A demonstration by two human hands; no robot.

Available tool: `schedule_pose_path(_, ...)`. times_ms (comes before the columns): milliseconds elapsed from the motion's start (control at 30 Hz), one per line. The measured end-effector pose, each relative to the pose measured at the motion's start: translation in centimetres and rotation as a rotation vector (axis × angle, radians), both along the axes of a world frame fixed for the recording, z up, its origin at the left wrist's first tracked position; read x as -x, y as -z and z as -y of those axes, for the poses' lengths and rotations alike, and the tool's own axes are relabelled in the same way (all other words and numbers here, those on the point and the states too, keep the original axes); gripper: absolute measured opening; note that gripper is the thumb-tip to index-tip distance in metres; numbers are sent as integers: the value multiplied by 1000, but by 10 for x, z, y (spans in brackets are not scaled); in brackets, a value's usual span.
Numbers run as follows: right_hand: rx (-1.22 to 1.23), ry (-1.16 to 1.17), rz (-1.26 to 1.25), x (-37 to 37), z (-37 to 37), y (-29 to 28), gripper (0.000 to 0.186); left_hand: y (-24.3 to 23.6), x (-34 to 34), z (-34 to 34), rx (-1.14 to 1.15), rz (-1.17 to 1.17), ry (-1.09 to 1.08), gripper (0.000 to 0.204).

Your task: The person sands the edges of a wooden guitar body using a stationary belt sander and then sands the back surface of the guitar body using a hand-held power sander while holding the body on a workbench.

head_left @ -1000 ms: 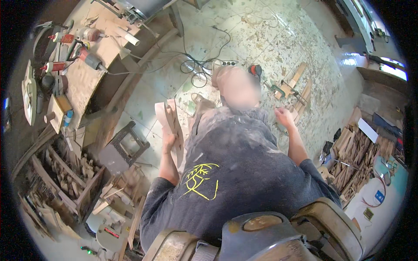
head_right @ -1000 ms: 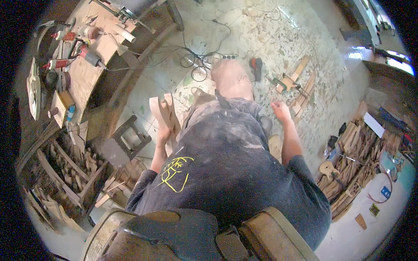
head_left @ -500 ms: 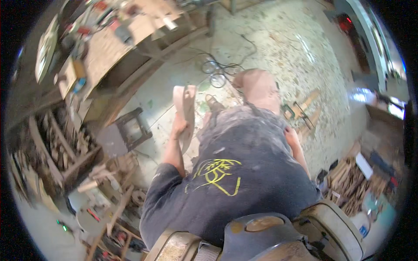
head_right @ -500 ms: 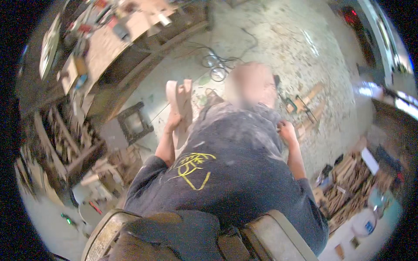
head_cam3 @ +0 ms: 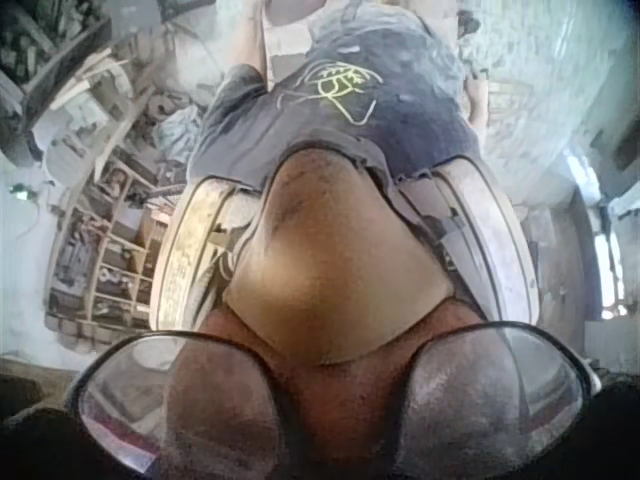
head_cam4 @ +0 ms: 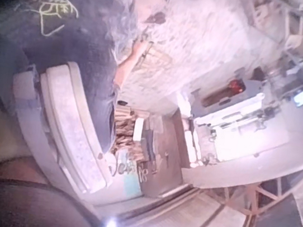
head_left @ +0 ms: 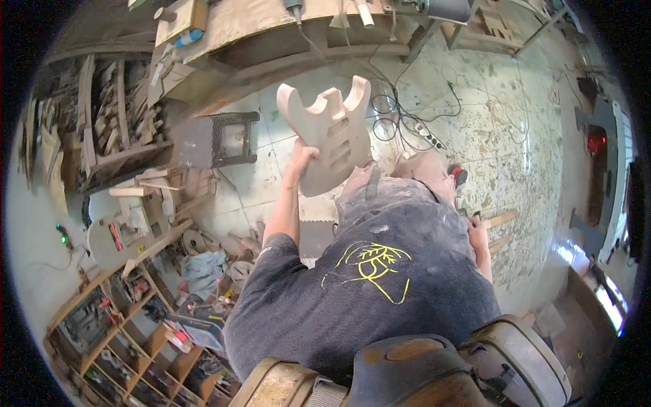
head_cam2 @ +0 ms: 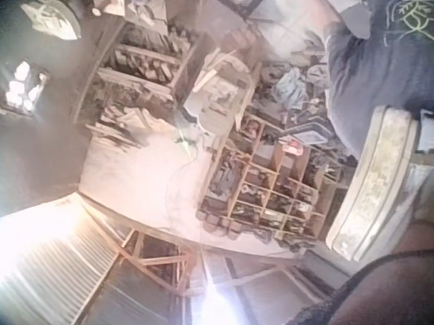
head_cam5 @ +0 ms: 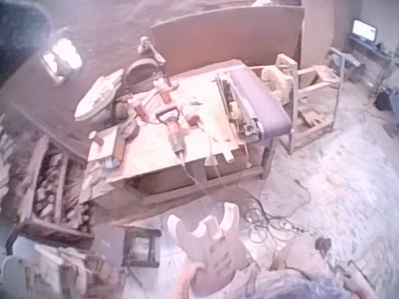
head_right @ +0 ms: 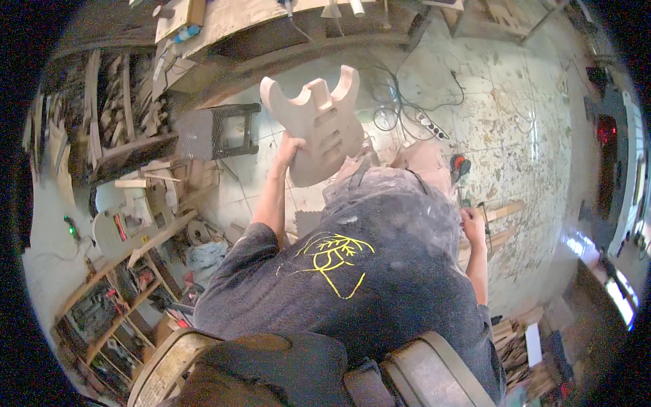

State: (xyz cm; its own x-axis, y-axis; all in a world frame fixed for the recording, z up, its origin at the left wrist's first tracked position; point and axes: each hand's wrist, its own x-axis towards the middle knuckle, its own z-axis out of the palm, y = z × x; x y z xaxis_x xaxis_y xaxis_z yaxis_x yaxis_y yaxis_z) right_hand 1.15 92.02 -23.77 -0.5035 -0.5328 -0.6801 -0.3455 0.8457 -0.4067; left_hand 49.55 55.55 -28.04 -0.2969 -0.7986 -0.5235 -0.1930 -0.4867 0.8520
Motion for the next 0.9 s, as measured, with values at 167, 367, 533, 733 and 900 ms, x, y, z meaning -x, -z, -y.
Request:
schedule_pose_path(167,62,-1,110,33,38,19,34,-35,16,0,3,-179,-248,52)
schedule_pose_path(367,86,-13,336,57,70,47,39,-73,27,-19,-104,-427,-306,55)
schedule_pose_path(533,264,179,761,35,137,32,53,-108,49,-39,-94,-613,-235,64)
schedule_pose_path(733,509,339,1360,-24,208,5,60,-150,119,-62,-16,-719,-357,59)
schedule_pose_path(900,735,393,1307,-37,231,-13,56,-156,138,-69,32,-784,-374,59)
